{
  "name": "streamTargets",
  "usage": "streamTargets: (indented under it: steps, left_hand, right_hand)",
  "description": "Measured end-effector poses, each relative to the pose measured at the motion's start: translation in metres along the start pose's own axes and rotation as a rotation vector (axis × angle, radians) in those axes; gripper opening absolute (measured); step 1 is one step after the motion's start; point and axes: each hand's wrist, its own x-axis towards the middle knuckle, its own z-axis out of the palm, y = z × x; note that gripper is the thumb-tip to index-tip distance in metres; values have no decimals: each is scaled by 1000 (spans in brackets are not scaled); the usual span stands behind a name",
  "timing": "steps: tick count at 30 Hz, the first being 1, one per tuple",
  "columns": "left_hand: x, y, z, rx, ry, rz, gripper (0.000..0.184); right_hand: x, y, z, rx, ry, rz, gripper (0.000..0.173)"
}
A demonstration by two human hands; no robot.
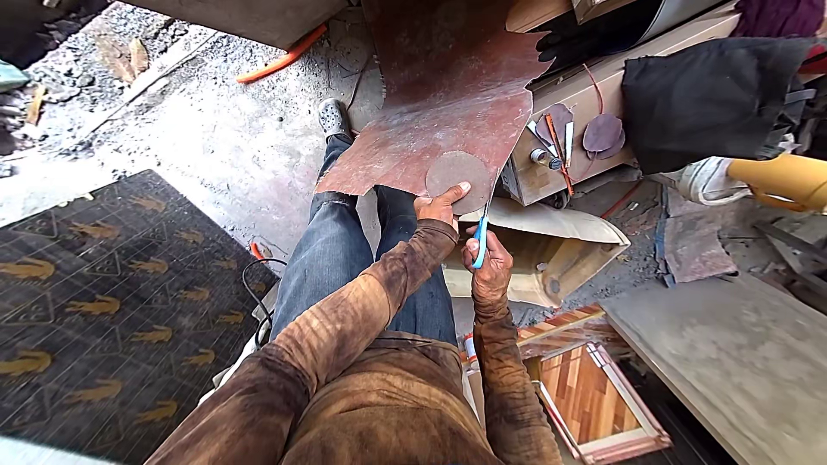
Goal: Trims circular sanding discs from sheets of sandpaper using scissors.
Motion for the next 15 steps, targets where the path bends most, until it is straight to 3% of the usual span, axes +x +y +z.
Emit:
streamTargets:
  steps: [3, 8, 15]
  left_hand:
    - [0, 2, 1, -34, -2, -3, 55]
    - [-6, -2, -2, -1, 19, -39, 54]
    - [-8, -3, -2, -2, 20, -44, 51]
  right_hand:
    - [0, 0, -3, -23, -24, -3, 36]
    - [3, -2, -7, 88, -123, 29, 56]
    - [-7, -4, -4, 78, -58, 48, 50]
